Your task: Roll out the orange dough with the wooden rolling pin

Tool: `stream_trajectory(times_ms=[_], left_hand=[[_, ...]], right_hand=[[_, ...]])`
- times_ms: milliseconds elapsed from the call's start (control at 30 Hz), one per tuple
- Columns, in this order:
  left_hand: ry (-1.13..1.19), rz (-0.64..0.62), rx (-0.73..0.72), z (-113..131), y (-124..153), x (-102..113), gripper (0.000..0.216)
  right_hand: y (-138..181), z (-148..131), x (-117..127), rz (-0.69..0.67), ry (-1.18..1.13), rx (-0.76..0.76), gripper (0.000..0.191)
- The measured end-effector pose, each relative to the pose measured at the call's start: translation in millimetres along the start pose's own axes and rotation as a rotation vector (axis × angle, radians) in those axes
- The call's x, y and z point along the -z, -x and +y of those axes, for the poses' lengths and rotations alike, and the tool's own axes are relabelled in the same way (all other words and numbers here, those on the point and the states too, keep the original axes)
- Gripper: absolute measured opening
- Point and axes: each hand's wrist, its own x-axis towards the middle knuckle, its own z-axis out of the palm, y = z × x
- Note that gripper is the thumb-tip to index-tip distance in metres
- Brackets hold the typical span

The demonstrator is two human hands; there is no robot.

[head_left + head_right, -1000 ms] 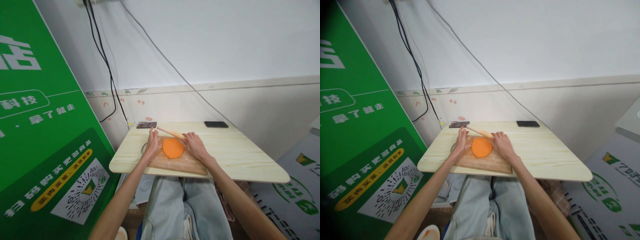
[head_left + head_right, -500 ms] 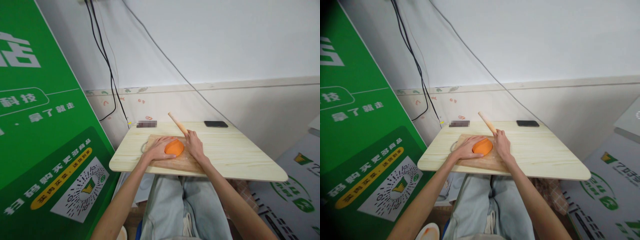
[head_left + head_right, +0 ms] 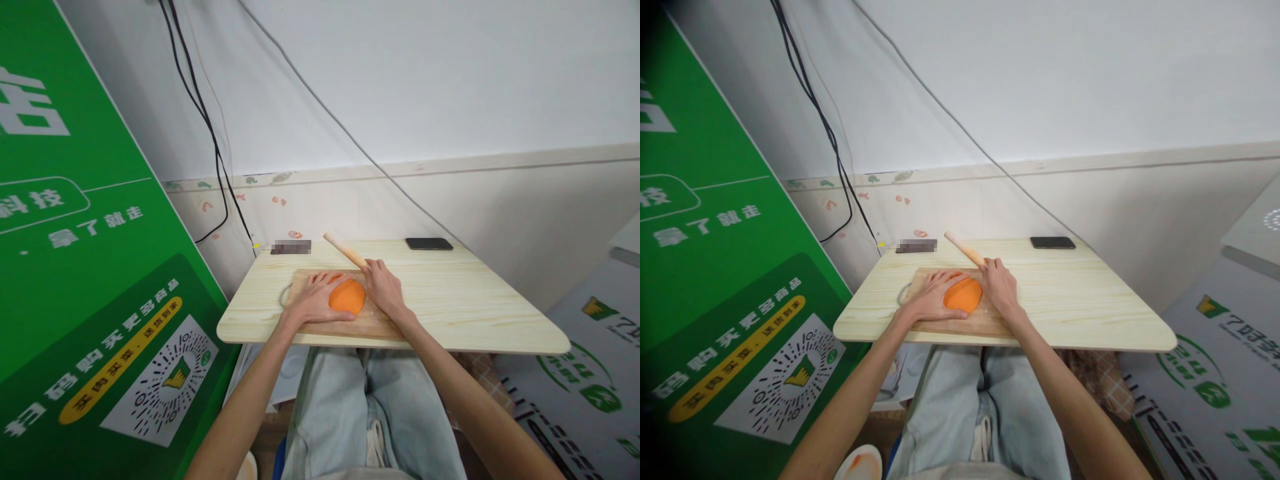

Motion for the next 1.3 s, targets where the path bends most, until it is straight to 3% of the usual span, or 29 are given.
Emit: stream_trajectory(times_ms=[467,1000,1300], left_hand=[[0.061,0.013,0.034,-0.2,-1.1,-1.1,0.107],[0.124,0.055,0.081,3.6,-2.1,-3.0,0.09],[0.055,0.033,0.002,5.3,0.6,-1.9,0.099]], right_hand=[[1.2,-0.6,0.1,-0.018,0.026,0.021,0.041],[2.1,-2.1,-0.3,-0.012,0.041,0.023,0.042],[2.3,-1.9,-0.5,-0.01,0.033,0.022,0.041]])
